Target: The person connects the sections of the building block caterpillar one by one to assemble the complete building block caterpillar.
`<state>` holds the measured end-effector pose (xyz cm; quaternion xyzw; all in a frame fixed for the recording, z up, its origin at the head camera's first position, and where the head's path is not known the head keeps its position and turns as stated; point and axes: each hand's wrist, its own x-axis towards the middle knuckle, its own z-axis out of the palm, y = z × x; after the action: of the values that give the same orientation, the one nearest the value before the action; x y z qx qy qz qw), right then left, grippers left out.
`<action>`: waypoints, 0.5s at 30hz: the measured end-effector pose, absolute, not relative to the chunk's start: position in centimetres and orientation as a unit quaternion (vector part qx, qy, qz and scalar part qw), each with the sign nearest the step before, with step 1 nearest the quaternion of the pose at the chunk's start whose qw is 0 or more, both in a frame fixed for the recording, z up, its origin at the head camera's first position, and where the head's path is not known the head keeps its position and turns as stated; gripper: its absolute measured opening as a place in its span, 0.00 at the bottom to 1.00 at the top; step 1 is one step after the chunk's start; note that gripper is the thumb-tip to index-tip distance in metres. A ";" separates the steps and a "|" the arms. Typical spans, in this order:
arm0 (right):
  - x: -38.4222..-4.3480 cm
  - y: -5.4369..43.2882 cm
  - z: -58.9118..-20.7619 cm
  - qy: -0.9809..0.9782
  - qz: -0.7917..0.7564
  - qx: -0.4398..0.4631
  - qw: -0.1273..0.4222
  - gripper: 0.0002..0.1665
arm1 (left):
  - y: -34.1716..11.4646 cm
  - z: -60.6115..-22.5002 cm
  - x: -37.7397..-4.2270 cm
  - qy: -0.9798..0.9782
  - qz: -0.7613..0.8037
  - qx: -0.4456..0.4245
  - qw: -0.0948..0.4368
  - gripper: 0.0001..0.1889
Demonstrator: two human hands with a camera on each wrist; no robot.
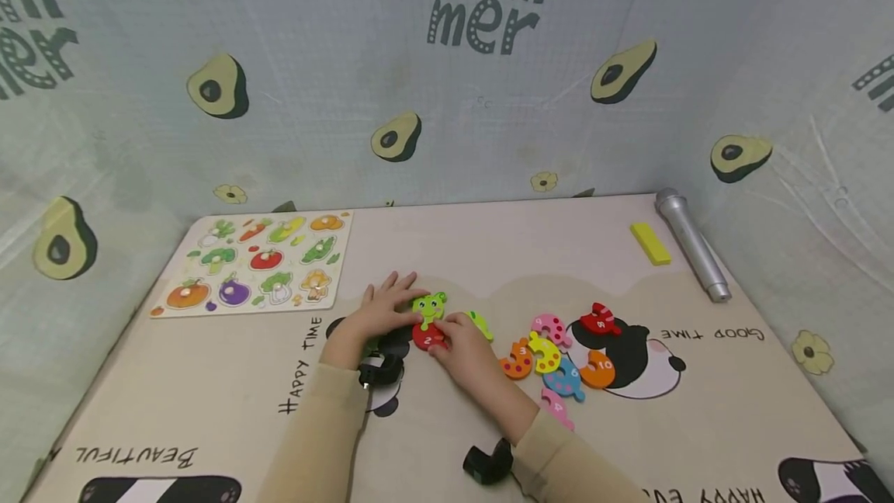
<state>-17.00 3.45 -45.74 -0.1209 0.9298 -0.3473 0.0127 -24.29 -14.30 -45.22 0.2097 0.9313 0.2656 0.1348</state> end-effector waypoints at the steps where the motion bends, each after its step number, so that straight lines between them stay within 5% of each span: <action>1: -17.1 3.5 -45.7 0.929 -0.350 -0.120 0.015 0.27 | -14.3 -45.2 -24.3 0.931 0.267 0.211 0.133 0.28; 15: -14.7 9.1 -42.4 0.934 -0.347 -0.080 0.002 0.29 | -14.7 -45.7 -24.4 0.922 0.288 0.213 0.145 0.28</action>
<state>-14.73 9.06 -42.37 -0.0802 0.9343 -0.3474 0.0016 -24.42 -14.66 -45.72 0.2130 0.9224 0.2880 0.1448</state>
